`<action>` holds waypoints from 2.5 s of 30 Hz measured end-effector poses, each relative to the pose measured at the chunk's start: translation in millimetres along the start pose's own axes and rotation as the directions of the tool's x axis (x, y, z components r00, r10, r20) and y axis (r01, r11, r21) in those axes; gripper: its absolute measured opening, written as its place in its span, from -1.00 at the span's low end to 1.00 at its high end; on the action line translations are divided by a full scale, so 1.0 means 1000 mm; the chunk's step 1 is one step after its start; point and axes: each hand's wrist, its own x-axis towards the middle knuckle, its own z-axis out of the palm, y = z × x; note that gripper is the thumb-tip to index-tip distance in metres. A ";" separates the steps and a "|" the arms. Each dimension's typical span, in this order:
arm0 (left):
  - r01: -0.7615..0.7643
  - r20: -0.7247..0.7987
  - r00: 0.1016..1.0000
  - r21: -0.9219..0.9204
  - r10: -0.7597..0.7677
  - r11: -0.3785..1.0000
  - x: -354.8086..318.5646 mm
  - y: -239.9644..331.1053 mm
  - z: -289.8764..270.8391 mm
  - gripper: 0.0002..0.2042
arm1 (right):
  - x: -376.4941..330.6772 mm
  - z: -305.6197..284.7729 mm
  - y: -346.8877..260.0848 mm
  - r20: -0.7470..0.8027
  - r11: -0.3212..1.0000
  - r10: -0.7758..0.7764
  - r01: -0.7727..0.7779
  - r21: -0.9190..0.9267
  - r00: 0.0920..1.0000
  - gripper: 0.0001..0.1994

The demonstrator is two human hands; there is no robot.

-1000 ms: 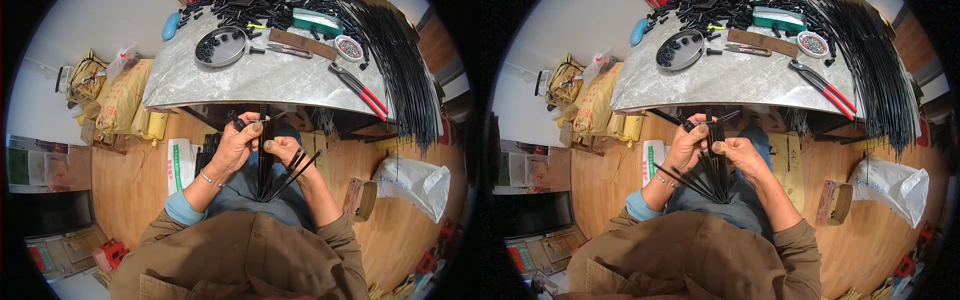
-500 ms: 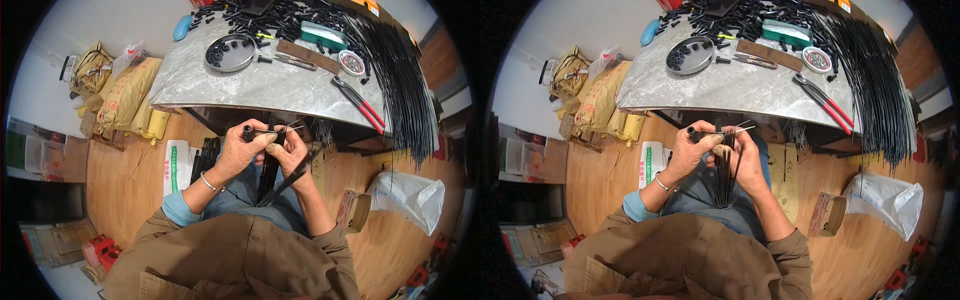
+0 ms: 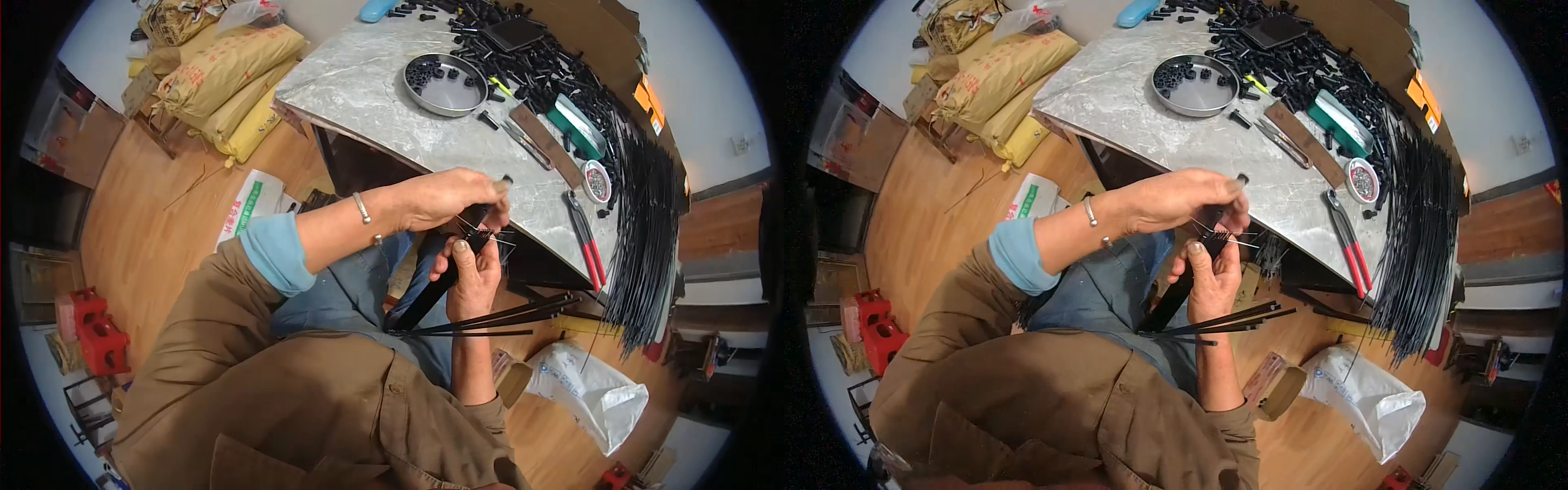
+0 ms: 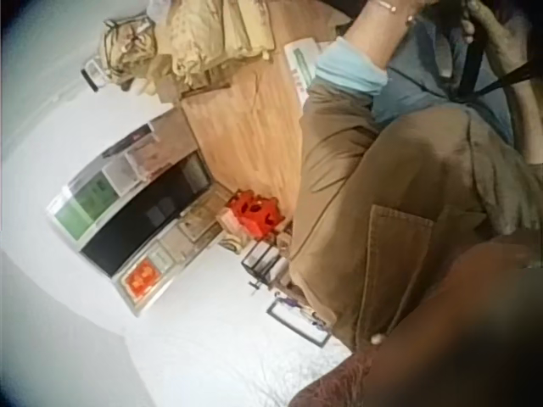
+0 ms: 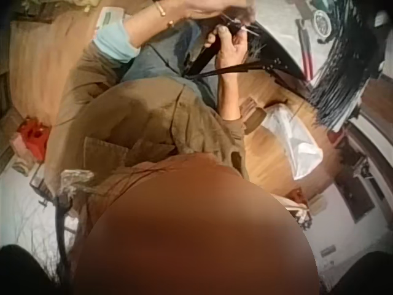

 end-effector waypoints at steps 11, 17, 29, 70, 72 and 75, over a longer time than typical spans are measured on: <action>-0.025 0.001 1.000 -0.229 0.026 0.973 -0.006 -0.001 -0.016 -0.72 | 0.004 0.011 -0.002 -0.019 0.999 0.043 -0.043 -0.029 0.999 -0.79; -0.058 -0.048 0.997 -0.026 0.057 0.998 -0.011 -0.007 -0.024 -0.72 | 0.005 0.012 0.001 -0.022 0.997 0.048 -0.050 -0.066 0.999 -0.78; -0.119 -0.200 0.969 0.142 0.146 0.983 -0.006 -0.007 -0.012 -0.75 | 0.004 0.012 0.002 -0.027 0.998 0.052 -0.051 0.024 0.998 -0.83; -0.104 -0.285 0.945 0.200 0.160 0.974 -0.018 -0.012 0.003 -0.68 | 0.005 0.003 0.001 0.022 0.994 0.077 -0.078 0.071 0.997 -0.80; -0.088 -0.268 0.957 0.092 0.110 0.992 -0.018 -0.012 0.003 -0.68 | 0.006 -0.002 0.002 0.062 0.991 0.087 -0.093 0.092 0.994 -0.75; -0.135 -0.272 0.949 0.099 0.157 0.986 -0.019 -0.012 0.005 -0.66 | 0.008 -0.006 0.003 0.119 0.974 0.117 -0.138 0.179 0.986 -0.73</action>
